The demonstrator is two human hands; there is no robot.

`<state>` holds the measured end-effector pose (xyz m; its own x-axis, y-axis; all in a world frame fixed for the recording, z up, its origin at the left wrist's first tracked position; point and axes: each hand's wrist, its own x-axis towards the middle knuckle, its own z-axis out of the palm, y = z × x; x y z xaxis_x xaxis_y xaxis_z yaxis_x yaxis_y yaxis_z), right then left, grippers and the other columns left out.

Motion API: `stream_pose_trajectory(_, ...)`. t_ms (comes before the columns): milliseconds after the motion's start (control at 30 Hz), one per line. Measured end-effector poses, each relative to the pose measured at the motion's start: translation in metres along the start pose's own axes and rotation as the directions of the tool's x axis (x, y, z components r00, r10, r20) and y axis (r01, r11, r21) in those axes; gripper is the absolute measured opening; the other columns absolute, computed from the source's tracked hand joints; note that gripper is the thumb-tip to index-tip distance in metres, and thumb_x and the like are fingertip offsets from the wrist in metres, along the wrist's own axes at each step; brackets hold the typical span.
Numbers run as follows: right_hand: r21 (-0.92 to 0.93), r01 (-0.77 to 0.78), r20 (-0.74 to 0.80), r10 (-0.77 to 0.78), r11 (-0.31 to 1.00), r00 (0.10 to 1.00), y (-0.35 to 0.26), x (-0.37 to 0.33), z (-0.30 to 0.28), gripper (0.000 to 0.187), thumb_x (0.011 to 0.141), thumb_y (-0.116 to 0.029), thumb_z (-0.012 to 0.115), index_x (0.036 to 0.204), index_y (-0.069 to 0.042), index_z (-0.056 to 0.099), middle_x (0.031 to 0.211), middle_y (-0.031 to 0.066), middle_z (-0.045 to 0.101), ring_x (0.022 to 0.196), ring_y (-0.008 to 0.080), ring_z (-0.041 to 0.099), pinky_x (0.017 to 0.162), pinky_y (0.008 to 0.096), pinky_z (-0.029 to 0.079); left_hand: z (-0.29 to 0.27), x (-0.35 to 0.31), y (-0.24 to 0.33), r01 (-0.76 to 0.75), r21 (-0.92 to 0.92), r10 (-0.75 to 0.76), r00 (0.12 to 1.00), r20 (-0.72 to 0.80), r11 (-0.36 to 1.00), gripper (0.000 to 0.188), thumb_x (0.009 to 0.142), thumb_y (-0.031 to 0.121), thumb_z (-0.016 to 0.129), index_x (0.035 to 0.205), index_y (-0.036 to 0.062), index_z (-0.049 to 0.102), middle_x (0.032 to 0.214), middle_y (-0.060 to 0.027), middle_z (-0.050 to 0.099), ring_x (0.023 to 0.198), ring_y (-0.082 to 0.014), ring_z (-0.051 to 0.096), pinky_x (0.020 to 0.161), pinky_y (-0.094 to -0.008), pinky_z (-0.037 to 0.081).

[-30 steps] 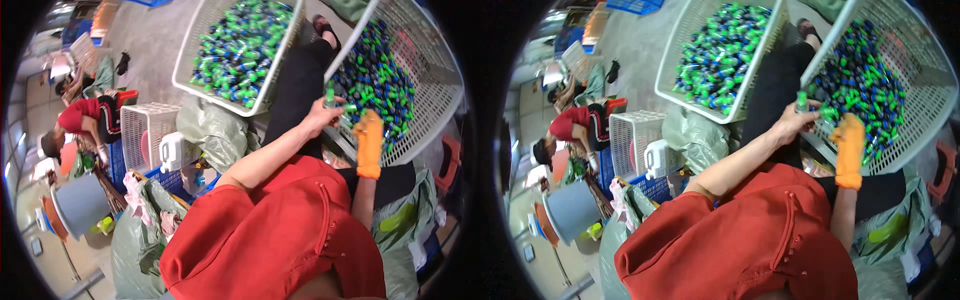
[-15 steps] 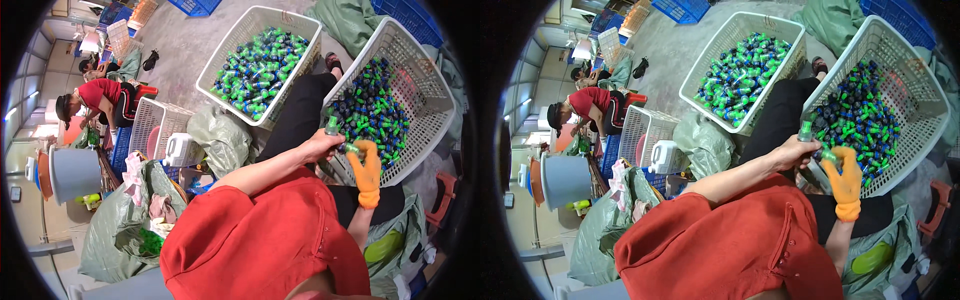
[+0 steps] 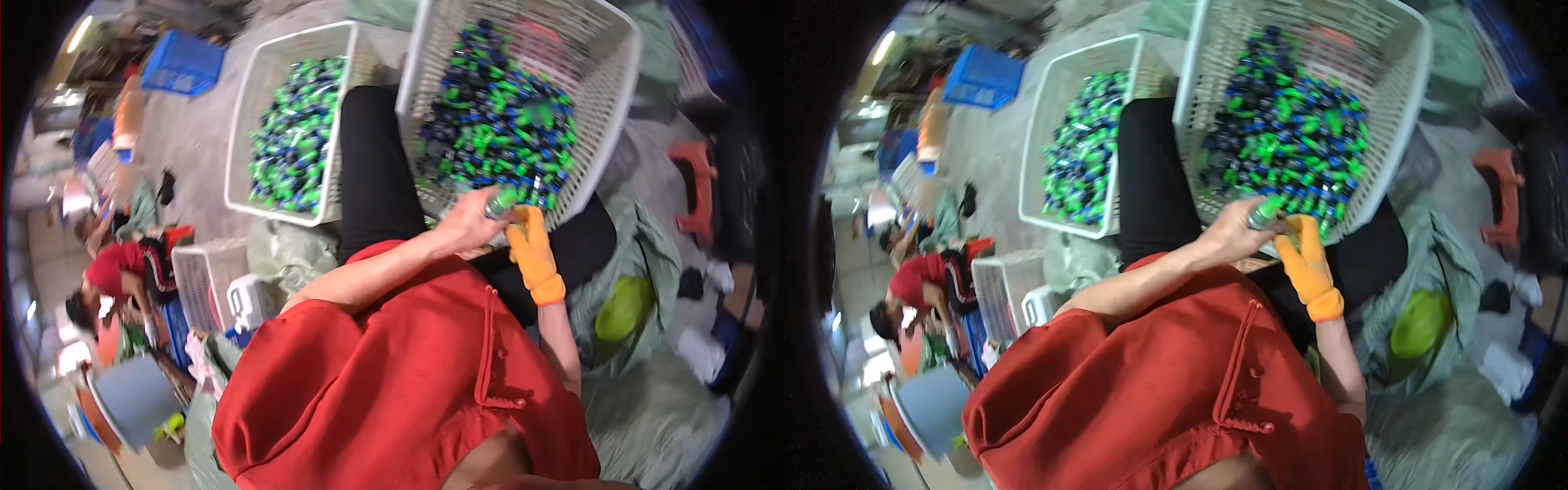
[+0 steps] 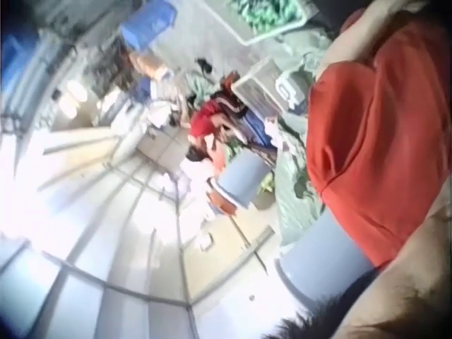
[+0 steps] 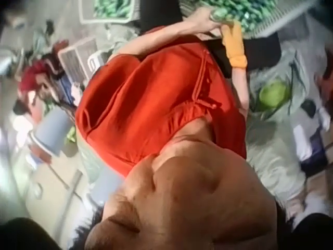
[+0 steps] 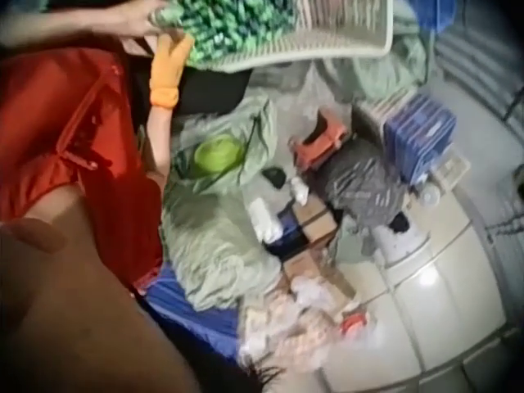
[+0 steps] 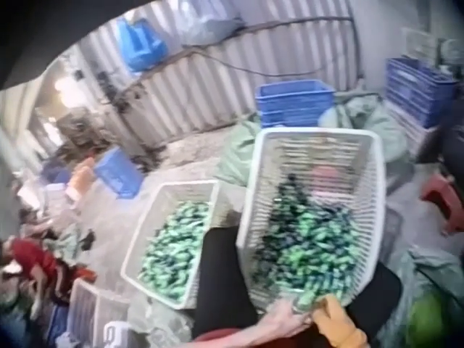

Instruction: Assembling small green and blue plastic parts by snapping blue caps onto green cylindrical bodies.

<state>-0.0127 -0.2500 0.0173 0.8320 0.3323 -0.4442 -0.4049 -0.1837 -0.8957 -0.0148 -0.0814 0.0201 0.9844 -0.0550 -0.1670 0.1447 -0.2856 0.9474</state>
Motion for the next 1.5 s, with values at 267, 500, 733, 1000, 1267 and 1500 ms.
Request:
stream_pose_trajectory(267,-0.665,0.311,0.002,-0.414,0.679,0.91,0.003,-0.011,0.017,0.036,0.081,-0.006,0.062,0.116,-0.005,0.052,0.096,0.0093,0.06,0.069,0.0234,0.058,0.061,0.0308,0.046,-0.033,-0.006,0.009,0.264,-0.118,-0.236,0.95,0.205,0.957,0.016,0.086,0.014,0.066,0.096,0.0026,0.065,0.072,-0.004,0.062,0.051,-0.0112,0.05,0.048,-0.0246,0.042)
stream_pose_trajectory(500,-0.601,0.51,0.092,-0.581,0.615,0.809,-0.026,0.007,0.081,0.032,0.084,-0.01,0.063,0.114,-0.005,0.051,0.1,0.01,0.059,0.083,0.0212,0.057,0.073,0.029,0.046,-0.086,-0.03,0.0,0.256,-0.468,-0.278,0.96,0.024,0.846,0.014,0.085,0.005,0.065,0.099,0.005,0.063,0.081,-0.0034,0.063,0.065,-0.0106,0.053,0.06,-0.0226,0.043)
stream_pose_trajectory(733,0.083,0.124,-0.014,-0.123,0.989,0.992,-0.08,0.018,0.105,0.019,0.094,-0.019,0.055,0.109,-0.009,0.051,0.073,0.0007,0.049,0.052,0.0045,0.039,0.043,0.019,0.029,-0.115,-0.016,0.013,-0.303,-0.139,0.28,0.946,-0.164,0.943,0.017,0.083,0.006,0.066,0.1,0.0054,0.063,0.085,-0.0075,0.066,0.067,-0.0154,0.057,0.061,-0.0274,0.046)
stream_pose_trajectory(1000,-0.78,0.42,0.324,-0.275,0.465,0.905,-0.071,0.191,0.093,0.041,0.08,-0.029,0.061,0.112,-0.005,0.06,0.107,0.0099,0.065,0.094,0.0289,0.061,0.084,0.0345,0.048,-0.265,0.002,-0.08,-0.1,-0.455,-0.251,0.722,-0.645,0.885,0.023,0.093,0.02,0.061,0.11,0.0037,0.058,0.076,-0.0027,0.057,0.054,-0.0072,0.044,0.051,-0.0187,0.037)
stream_pose_trajectory(1267,-0.916,0.399,0.303,-0.564,0.051,0.768,-0.02,0.34,0.1,0.028,0.076,-0.023,0.059,0.092,-0.002,0.066,0.087,0.0168,0.065,0.073,0.0393,0.058,0.066,0.0455,0.047,-0.348,-0.056,-0.211,0.043,-0.666,-0.638,0.337,-0.692,0.745,0.091,0.081,0.023,0.077,0.148,0.006,0.018,0.108,-0.0196,0.055,0.07,-0.0154,0.062,0.051,-0.022,0.049)
stream_pose_trajectory(1500,-0.932,0.298,0.357,-0.391,-0.206,0.848,0.049,0.415,0.088,0.032,0.068,-0.035,0.067,0.089,-0.012,0.072,0.092,0.0129,0.068,0.075,0.0352,0.061,0.06,0.0429,0.049,-0.292,-0.041,-0.149,0.218,-0.259,-0.33,0.421,-0.845,0.941,0.051,0.084,0.021,0.072,0.128,0.004,0.052,0.107,-0.0127,0.061,0.087,-0.0207,0.06,0.073,-0.0307,0.051)
